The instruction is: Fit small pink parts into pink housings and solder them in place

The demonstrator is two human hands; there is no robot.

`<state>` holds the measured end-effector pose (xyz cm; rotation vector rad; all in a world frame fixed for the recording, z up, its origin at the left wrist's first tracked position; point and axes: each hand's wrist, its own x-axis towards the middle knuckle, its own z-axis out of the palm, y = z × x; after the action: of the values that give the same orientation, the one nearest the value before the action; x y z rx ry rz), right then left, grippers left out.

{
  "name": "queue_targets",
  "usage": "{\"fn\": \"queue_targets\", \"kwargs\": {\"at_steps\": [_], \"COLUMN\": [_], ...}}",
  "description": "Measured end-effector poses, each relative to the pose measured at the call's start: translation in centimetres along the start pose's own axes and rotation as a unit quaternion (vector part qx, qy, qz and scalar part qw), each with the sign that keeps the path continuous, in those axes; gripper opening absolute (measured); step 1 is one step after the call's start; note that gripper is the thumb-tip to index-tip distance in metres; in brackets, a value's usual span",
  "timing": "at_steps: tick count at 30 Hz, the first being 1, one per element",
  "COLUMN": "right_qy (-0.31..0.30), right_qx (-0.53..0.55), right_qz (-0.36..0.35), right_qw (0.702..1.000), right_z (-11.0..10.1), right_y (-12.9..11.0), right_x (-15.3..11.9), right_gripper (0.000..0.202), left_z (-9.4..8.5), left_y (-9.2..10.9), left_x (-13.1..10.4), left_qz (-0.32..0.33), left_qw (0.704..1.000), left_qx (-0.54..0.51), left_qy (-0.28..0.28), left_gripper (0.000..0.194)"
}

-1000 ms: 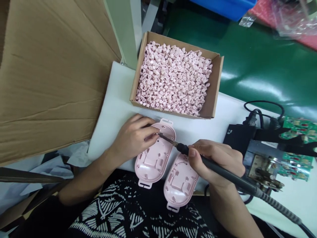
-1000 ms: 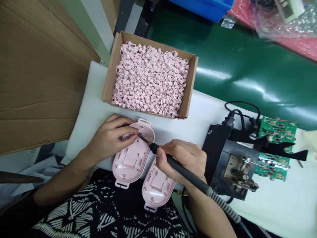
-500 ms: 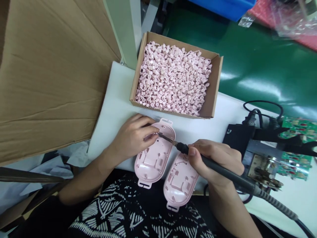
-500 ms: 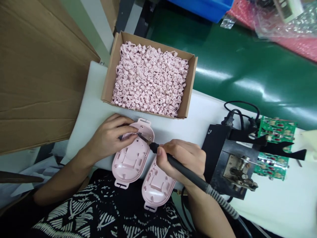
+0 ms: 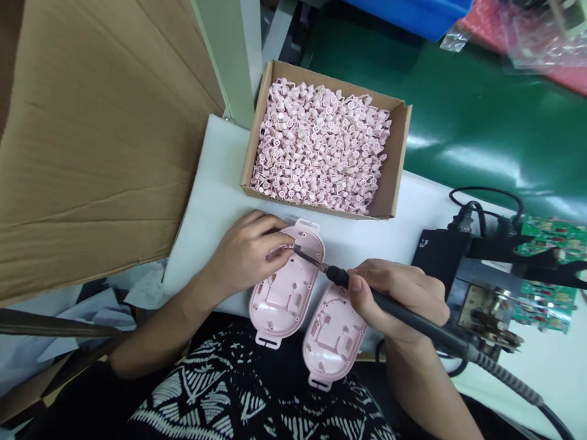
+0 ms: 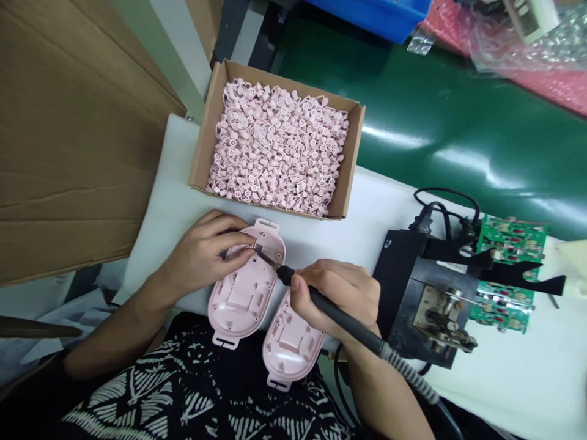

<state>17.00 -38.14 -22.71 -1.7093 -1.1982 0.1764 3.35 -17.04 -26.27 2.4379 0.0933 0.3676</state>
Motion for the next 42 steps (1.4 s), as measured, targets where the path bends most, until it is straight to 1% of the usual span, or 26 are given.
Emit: {"fn": "queue_targets", "kwargs": {"at_steps": [5,8,16,21,31,37,42], "right_qy": [0.013,0.02,0.014,0.014,0.005,0.043,0.016], "right_qx": [-0.004,-0.002,0.005,0.004,0.004,-0.018,-0.011], "right_qz": [0.016,0.012,0.009,0.005,0.017,0.004,0.008], "right_qw": [1.0,1.0,1.0,1.0,1.0,0.999,1.0], "right_z": [0.1,0.16,0.32,0.25,0.17,0.09,0.17], "right_y": [-0.24,-0.38,-0.07,-0.29,-0.11,-0.05,-0.2], "right_x": [0.15,0.18,0.04,0.2,-0.05,0.04,0.26], "right_gripper": [0.019,0.017,0.018,0.019,0.019,0.018,0.017], "left_z": [-0.1,-0.19,-0.1,-0.03,-0.08,0.06,-0.01], "left_y": [-0.06,-0.11,-0.19,-0.24,-0.1,-0.2,-0.18], "left_x": [0.05,0.05,-0.05,-0.08,0.0,-0.05,-0.02], "left_qz": [-0.002,-0.003,0.002,-0.001,0.001,0.0,-0.001], "left_qw": [1.0,1.0,1.0,1.0,1.0,1.0,1.0], "left_qx": [-0.006,-0.009,-0.006,-0.006,-0.007,-0.008,-0.008], "left_qy": [-0.01,-0.012,-0.008,-0.008,-0.002,0.001,0.0], "left_gripper": [0.01,0.011,0.012,0.013,0.013,0.014,0.014]}}
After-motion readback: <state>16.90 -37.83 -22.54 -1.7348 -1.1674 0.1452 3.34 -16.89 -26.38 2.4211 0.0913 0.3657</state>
